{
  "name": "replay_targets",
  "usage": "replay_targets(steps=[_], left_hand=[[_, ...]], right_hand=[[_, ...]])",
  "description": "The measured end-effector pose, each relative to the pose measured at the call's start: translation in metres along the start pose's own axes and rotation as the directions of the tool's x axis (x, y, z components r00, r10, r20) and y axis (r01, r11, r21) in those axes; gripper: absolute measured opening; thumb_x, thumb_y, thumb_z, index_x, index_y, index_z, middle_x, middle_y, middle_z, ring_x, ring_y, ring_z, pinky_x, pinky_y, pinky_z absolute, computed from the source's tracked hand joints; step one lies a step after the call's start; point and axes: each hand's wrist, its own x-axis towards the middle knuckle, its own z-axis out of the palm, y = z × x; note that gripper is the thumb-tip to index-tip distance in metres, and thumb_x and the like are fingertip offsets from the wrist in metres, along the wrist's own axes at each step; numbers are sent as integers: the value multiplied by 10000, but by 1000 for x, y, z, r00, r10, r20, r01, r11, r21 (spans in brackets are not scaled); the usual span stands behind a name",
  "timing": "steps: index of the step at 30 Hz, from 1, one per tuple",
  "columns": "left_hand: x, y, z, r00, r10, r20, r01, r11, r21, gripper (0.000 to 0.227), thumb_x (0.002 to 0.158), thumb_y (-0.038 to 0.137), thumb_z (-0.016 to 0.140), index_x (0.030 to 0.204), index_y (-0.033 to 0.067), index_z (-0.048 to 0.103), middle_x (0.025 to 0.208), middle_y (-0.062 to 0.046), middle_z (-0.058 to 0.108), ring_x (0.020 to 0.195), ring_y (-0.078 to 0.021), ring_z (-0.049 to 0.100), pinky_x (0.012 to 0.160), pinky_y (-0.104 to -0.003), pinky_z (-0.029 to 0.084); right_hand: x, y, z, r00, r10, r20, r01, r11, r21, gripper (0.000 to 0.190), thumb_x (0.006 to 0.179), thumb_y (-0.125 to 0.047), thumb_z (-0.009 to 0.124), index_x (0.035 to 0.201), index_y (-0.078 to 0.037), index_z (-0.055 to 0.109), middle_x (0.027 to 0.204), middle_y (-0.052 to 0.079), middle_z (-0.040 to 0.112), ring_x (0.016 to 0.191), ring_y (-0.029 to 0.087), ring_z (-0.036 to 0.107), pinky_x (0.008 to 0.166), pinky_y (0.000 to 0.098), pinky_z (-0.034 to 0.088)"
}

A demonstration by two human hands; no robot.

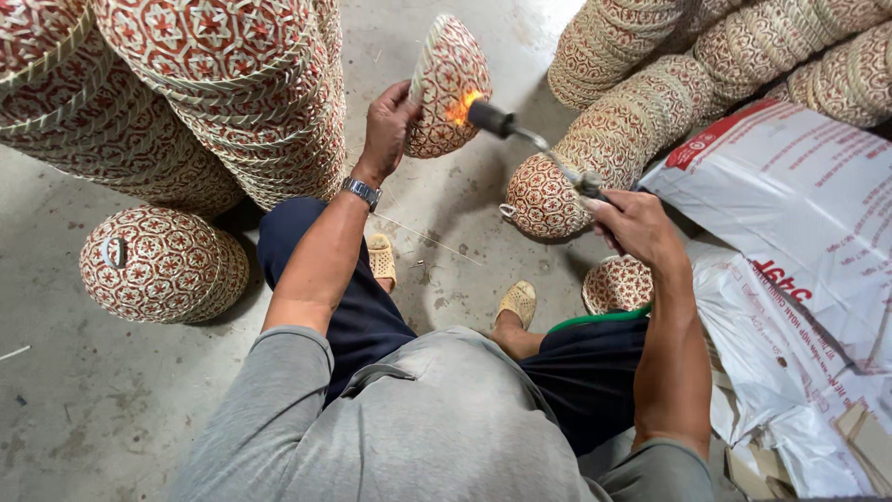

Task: The person sits on the floor and uses a handheld blowtorch to apply heat to the surface of woven baskets. They rotate each basket to treat different areas and then place it back into a stack.

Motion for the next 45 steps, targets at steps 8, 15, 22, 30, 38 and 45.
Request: replay_targets(steps=[8, 15, 22, 30, 38, 45], left_hand=[[-16, 5, 26, 877, 325, 353, -477, 513, 713, 170, 999, 60, 698, 1162, 58, 744, 887, -66, 639, 892, -182, 601, 837, -353, 559], [-21, 6, 25, 882, 314, 350, -469, 533, 704, 183, 1018, 96, 690, 1194, 75, 732, 986, -79, 714, 934, -183, 661, 867, -352, 553], [5, -6, 1, 995, 39, -88, -68, 935, -349, 271, 1021, 102, 657, 1272, 3, 686, 1205, -85, 737, 1044, -147, 697, 954, -308, 585], [7, -18, -1, 992, -6, -123, -60, 848, -527, 281, 1025, 85, 651, 1284, -24, 651, 1205, -98, 729, 1083, -183, 691, 984, -353, 578], [-29, 29, 21, 994, 78, -79, -94, 970, -225, 402, 1082, 135, 665, 1429, -62, 612, 1243, -112, 727, 1059, -140, 649, 953, -308, 541], [-110, 127, 8, 917, 371, -147, -399, 833, -383, 472, 1096, 119, 660, 1517, -17, 496, 1364, -87, 679, 1203, -142, 642, 1092, -322, 528]], right_hand=[[-19, 12, -11, 996, 23, -82, -13, 993, 114, 360, 1013, -289, 653, 782, -13, 673, 596, 13, 584, 476, 72, 514, 413, 271, 390], [-12, 20, -18, 985, 66, -162, -28, 974, 223, 344, 1031, -280, 635, 810, -17, 652, 655, 10, 608, 492, 59, 516, 417, 256, 388], [-6, 36, -16, 974, 185, -129, -163, 973, 164, 353, 1024, -297, 638, 815, -14, 673, 612, 20, 597, 468, 83, 519, 401, 275, 382], [-5, 31, 16, 999, -13, 47, 7, 993, 121, 328, 1016, -268, 642, 833, -1, 700, 597, 33, 595, 461, 83, 512, 404, 272, 398], [0, 56, 0, 949, 24, -313, 113, 904, 412, 274, 1081, -241, 610, 928, -14, 632, 728, 39, 629, 519, 81, 526, 435, 257, 412], [25, 122, 19, 925, 103, -366, 111, 847, 520, 282, 1135, -259, 597, 942, -54, 594, 742, 55, 605, 520, 109, 509, 433, 279, 406]])
